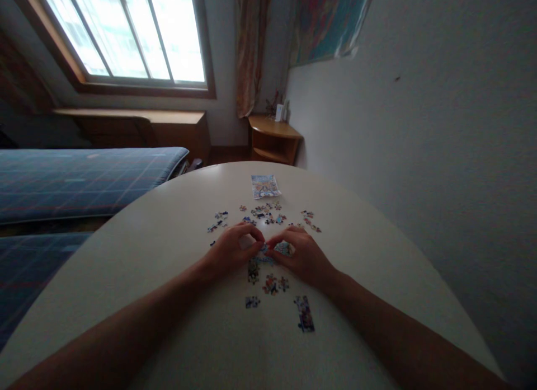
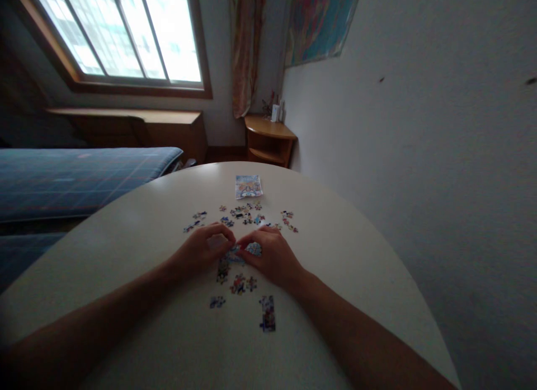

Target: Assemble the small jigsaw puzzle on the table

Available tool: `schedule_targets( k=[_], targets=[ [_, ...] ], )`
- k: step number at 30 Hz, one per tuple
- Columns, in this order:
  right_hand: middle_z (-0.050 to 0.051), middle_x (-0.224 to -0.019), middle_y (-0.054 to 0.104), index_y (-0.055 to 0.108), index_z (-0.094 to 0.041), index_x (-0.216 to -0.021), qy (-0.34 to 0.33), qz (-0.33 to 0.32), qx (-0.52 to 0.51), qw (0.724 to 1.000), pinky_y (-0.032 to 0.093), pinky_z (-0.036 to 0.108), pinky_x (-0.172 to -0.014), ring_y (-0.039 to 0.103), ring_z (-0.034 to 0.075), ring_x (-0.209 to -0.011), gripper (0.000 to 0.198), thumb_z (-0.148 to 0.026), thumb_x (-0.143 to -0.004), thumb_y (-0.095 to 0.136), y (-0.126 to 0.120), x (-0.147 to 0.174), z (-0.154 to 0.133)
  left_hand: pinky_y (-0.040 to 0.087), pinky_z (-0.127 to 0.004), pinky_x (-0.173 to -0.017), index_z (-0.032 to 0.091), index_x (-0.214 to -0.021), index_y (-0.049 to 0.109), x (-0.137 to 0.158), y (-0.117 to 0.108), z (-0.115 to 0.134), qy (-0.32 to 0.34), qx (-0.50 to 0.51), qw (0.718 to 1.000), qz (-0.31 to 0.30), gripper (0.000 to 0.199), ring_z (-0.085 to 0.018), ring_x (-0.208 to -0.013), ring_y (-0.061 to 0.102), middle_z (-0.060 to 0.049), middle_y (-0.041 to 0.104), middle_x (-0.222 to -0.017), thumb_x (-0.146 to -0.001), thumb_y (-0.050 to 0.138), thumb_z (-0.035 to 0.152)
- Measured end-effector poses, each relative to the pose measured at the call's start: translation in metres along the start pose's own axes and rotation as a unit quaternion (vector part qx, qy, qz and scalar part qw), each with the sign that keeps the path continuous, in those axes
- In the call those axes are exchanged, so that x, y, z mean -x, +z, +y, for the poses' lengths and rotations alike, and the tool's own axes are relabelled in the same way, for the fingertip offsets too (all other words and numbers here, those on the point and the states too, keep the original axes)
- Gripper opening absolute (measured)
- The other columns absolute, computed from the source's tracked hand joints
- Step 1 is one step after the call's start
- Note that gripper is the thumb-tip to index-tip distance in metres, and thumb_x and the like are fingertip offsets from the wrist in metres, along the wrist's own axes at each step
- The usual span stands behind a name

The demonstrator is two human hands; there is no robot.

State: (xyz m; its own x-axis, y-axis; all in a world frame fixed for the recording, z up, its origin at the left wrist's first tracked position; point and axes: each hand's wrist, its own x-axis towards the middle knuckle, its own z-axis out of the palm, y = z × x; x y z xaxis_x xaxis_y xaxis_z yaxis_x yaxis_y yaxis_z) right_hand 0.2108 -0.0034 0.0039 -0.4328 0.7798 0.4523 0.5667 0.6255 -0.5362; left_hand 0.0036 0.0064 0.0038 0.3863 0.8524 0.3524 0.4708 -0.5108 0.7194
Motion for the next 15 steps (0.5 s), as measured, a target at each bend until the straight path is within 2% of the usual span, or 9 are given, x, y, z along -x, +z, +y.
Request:
schedule_targets(
  k=[7,15],
  targets=[
    [0.002,-0.084,0.074,0.071,-0.022,-0.09,-0.01,-0.012,0.005,1.0,0.046,0.035,-0.087,0.067,0.019,-0.085,0.01,-0.017,-0.082,0.071,0.0003,0.0009,-0.0006,0.049,-0.033,-0.085,0.022,-0.088,0.071,0.0009,0.0031,-0.0054,0.014,-0.026,0.999,-0.019,0.012,-0.018,-0.086,0.063,-0.002,0.068,-0.087,-0.081,0.063,0.016],
    [0.001,-0.085,0.074,0.071,-0.023,-0.089,0.007,-0.02,0.008,1.0,0.046,0.035,-0.086,0.066,0.018,-0.084,0.013,-0.013,-0.08,0.069,-0.0004,0.0013,0.0,0.05,-0.034,-0.084,0.021,-0.083,0.07,0.0019,0.0028,-0.004,0.01,-0.037,0.999,-0.024,0.012,-0.019,-0.086,0.063,-0.003,0.066,-0.087,-0.078,0.063,0.013]
  ],
)
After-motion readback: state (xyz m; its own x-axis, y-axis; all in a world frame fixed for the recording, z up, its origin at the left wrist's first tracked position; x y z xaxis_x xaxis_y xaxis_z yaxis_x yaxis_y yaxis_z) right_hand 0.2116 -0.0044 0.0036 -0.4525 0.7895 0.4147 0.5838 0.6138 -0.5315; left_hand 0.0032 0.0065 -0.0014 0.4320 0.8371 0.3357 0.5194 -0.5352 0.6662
